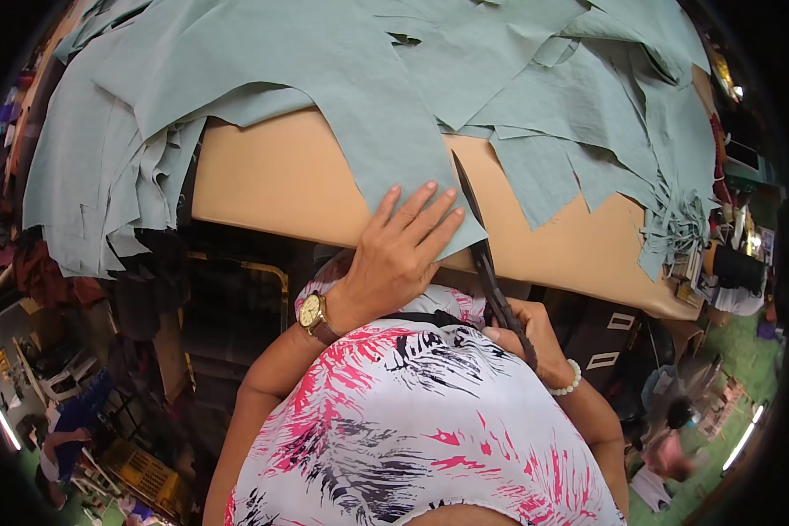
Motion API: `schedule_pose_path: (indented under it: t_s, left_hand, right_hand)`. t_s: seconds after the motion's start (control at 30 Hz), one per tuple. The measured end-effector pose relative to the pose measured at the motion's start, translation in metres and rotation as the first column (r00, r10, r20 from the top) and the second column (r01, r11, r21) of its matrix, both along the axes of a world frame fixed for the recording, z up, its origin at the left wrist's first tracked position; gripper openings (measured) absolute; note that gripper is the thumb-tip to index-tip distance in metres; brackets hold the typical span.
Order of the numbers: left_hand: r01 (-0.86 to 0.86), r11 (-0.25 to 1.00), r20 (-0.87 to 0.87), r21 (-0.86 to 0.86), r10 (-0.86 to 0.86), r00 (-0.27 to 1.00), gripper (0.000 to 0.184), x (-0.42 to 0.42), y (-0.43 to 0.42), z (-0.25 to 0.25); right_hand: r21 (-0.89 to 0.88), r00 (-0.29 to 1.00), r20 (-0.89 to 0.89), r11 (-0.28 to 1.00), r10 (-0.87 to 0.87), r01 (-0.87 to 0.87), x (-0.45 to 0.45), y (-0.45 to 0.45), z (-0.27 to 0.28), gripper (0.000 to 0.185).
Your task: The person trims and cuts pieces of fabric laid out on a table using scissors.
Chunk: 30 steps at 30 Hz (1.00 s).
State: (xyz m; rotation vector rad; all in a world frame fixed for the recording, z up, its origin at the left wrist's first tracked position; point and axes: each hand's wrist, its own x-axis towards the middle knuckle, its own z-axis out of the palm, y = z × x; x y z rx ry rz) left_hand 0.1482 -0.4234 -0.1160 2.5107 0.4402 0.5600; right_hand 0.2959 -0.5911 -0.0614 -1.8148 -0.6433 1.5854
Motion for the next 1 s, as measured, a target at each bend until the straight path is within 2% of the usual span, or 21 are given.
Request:
schedule_pose_path:
  t_s: [0.1,0.6,1.0]
  left_hand:
    - [0.008,1.0,-0.007,-0.002,-0.008,1.0,0.056,-0.002,-0.003,0.003]
    - [0.053,0.997,-0.001,-0.062,-0.053,0.999,0.057,-0.008,-0.007,0.009]
    - [0.061,0.996,0.022,-0.072,-0.059,0.998,0.057,-0.01,-0.008,0.011]
  right_hand:
    - [0.008,0.998,-0.024,0.998,-0.055,0.056,-0.005,0.009,0.0,0.03]
    - [0.051,0.998,0.05,0.998,-0.023,0.021,-0.008,0.019,-0.006,0.033]
    - [0.038,0.994,0.003,0.994,-0.105,0.105,-0.013,0.014,-0.01,0.032]
